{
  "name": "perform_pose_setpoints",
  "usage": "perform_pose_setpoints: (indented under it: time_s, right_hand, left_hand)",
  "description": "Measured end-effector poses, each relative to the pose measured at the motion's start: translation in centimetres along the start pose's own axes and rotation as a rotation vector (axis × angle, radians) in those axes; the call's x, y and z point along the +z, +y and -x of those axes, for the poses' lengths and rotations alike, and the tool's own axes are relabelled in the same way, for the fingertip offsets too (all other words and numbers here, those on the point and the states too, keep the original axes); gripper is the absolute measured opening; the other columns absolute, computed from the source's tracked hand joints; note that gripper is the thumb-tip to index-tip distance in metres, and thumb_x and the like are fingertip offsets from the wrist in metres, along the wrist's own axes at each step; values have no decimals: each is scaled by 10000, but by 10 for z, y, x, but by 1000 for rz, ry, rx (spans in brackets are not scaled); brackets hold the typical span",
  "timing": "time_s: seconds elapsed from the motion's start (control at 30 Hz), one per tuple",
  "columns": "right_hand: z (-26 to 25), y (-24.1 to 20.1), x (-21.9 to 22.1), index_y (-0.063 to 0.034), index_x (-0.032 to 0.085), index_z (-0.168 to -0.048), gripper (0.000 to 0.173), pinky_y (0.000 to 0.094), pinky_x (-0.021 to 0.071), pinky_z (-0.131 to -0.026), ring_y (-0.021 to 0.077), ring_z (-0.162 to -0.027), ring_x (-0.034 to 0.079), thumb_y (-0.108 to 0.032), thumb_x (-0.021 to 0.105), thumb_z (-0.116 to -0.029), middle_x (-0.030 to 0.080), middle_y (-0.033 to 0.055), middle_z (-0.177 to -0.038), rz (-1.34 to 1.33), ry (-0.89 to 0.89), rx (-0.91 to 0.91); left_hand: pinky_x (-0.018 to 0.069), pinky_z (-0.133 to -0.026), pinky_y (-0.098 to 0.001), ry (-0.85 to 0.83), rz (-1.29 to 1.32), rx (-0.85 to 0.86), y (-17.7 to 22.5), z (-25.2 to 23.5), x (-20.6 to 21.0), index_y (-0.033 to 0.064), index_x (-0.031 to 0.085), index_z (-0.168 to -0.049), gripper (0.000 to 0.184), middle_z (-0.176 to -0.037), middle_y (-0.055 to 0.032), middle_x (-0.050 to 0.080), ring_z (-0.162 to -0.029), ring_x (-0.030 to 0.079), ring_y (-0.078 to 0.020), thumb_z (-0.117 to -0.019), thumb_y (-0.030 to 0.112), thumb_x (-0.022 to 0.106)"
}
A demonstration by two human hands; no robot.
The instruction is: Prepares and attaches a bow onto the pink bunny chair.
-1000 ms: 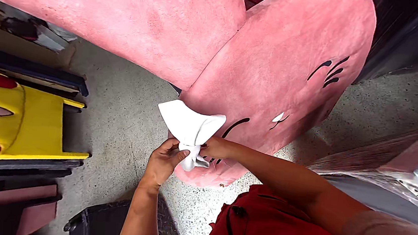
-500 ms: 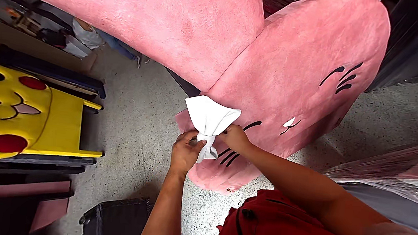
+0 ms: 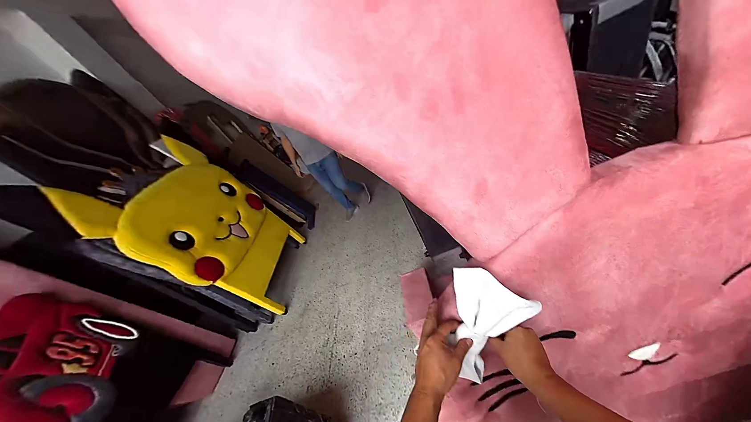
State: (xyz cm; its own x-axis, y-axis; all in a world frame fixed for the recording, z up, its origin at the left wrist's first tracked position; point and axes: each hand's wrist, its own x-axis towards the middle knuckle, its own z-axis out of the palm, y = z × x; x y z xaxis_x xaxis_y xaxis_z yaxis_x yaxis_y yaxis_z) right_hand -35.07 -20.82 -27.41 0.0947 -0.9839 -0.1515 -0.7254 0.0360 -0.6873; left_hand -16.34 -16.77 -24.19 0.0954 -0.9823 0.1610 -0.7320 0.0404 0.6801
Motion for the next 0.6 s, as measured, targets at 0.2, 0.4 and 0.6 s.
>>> perform_pose_setpoints:
  time_s: [0.2,0.4,0.6]
  right_hand:
    - [-5,-3,3,-18,728,-932,429,596,547,-844,389,-940,717,-444,687,-917,729,203,-909,45,34,4]
    - [-3,-6,0,-27,725,-914,385,575,546,-843,374,-929,716,-411,691,-925,726,188,-884,41,40,-15]
    - [-4,-6,0,-37,728,-921,389,562,543,-852,353,-940,718,-423,683,-930,731,174,-896,60,28,-14]
  left_hand:
    - [398,-1198,-412,-111,-46,-74,5,-7,-8,170,774,-1141,352,-1591,-95,456,-1472,430,-195,-869,393,771]
    - [402,-1192,-405,-116,-53,-92,4,-6,-9,167,768,-1154,371,-1600,-87,444,-1472,429,-184,-876,412,762]
    - [407,-1186,-407,-145,-77,-106,5,-9,-10,176,766,-1157,375,-1607,-77,436,-1470,430,-178,-876,424,753]
